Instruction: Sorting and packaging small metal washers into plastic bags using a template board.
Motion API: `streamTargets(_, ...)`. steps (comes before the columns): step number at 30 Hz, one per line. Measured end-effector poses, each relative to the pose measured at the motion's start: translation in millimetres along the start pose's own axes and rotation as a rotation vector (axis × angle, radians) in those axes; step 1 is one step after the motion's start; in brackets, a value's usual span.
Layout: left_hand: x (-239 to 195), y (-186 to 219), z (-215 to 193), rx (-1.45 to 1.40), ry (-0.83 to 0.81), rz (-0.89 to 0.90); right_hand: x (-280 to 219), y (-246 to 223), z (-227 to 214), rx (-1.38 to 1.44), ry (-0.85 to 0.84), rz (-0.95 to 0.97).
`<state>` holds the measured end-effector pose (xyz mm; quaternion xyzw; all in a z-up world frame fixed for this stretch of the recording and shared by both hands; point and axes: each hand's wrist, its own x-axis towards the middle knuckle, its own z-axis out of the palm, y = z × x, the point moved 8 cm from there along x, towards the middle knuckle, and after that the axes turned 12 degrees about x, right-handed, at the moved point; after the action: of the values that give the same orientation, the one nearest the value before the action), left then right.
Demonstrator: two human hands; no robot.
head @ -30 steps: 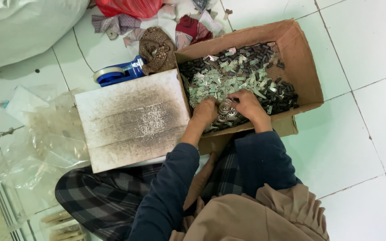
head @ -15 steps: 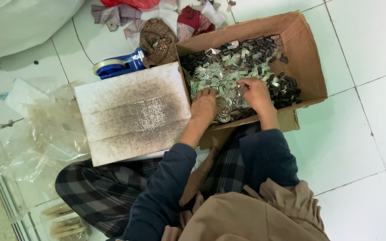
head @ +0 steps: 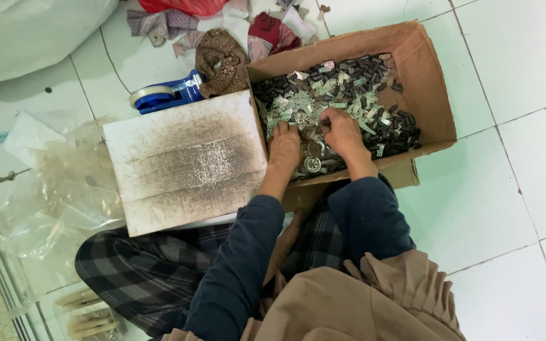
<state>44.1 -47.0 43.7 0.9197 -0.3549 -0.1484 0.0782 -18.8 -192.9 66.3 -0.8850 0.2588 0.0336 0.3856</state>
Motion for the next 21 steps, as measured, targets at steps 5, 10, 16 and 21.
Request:
streamTargets(5,19.7,-9.9,54.7,0.150,0.039,-0.060,-28.6,-29.0,-19.7,0.230,-0.036,0.007)
streamTargets(10,17.4,-9.7,46.1,0.202,0.195,-0.076,-47.2,-35.7,-35.1,0.508,-0.114,0.081)
streamTargets(16,7.2,-3.0,14.0,0.366,0.486,-0.146,-36.8,-24.7,-33.0,0.285,-0.042,0.074)
streamTargets(21,-22.5,26.3,-20.5,1.648,-0.235,0.540,-11.1,-8.4,-4.5,-0.067,-0.048,-0.065)
